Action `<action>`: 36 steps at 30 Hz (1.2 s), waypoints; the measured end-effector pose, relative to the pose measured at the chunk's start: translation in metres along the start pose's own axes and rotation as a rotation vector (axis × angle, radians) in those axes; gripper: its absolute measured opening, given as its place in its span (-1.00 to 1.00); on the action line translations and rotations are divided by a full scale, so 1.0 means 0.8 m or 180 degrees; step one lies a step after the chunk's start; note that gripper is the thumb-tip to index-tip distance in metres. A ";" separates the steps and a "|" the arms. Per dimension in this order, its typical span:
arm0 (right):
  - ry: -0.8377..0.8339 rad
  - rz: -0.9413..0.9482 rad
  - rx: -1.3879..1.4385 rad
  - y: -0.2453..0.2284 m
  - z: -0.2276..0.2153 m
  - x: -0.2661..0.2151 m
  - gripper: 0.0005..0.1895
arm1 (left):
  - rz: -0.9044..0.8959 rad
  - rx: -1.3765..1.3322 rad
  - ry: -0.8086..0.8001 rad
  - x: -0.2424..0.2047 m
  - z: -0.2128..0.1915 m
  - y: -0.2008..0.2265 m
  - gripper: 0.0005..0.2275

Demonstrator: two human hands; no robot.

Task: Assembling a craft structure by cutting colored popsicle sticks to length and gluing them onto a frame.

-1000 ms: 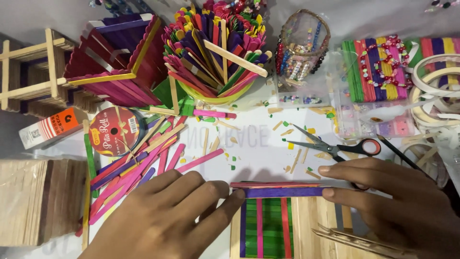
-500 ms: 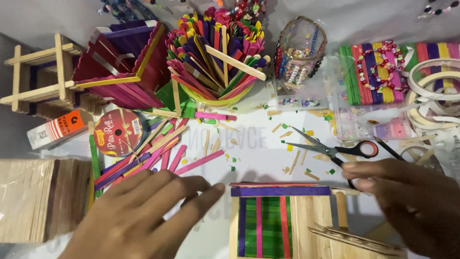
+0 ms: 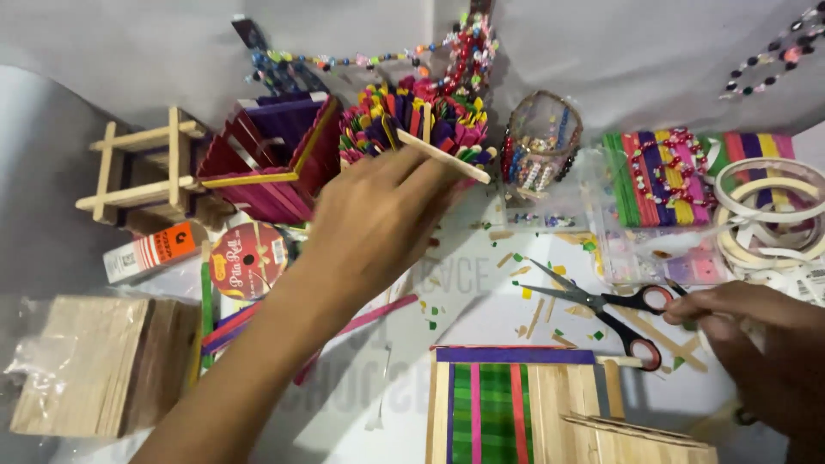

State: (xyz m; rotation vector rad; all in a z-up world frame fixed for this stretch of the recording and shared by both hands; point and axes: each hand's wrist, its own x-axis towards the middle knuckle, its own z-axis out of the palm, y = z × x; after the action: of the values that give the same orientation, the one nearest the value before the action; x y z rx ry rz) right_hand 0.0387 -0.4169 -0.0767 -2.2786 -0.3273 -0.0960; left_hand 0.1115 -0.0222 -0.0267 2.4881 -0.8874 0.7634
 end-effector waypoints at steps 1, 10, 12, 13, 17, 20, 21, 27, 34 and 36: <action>-0.0043 0.0482 -0.0168 -0.003 0.002 0.006 -0.68 | 0.0053 -0.0023 0.0102 0.017 0.012 -0.004 -0.95; -0.0122 0.0054 -0.1211 -0.010 0.003 0.018 -0.75 | -0.0366 0.0497 -0.0524 0.061 0.066 -0.027 -0.97; -0.0125 -0.0011 -0.1047 -0.011 0.004 0.018 -0.75 | -0.0287 0.0696 -0.0645 0.061 0.065 -0.034 -0.82; -0.0119 -0.0082 -0.0890 -0.012 0.005 0.018 -0.76 | -0.0204 0.0897 -0.0752 0.062 0.064 -0.037 -0.62; -0.0054 -0.0340 -0.1031 -0.022 0.007 0.022 -0.80 | -0.0139 0.0837 -0.0479 0.058 0.064 -0.040 -0.90; 0.0107 -0.0452 -0.1036 -0.024 0.012 0.022 -0.83 | -0.0076 0.1145 -0.0434 0.060 0.067 -0.043 -0.91; 0.0086 -0.0468 -0.1038 -0.023 0.013 0.022 -0.83 | -0.0076 0.1001 -0.0379 0.062 0.064 -0.043 -0.90; 0.0102 -0.0758 -0.1015 -0.017 0.018 0.024 -0.83 | -0.0073 0.0878 -0.0198 0.062 0.053 -0.047 -0.85; 0.0124 -0.0692 -0.1017 -0.013 0.016 0.023 -0.82 | -0.0663 -0.0108 -0.0111 0.075 -0.006 -0.026 -0.87; 0.0168 -0.0625 -0.1052 -0.022 0.013 0.023 -0.83 | -0.0570 -0.0441 0.0289 0.068 -0.044 -0.008 -0.90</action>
State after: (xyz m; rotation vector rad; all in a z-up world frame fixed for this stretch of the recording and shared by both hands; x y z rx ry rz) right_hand 0.0512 -0.3947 -0.0678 -2.5581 -0.5408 -0.3321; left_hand 0.1389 -0.0241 0.0324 2.3530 -0.6524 0.7226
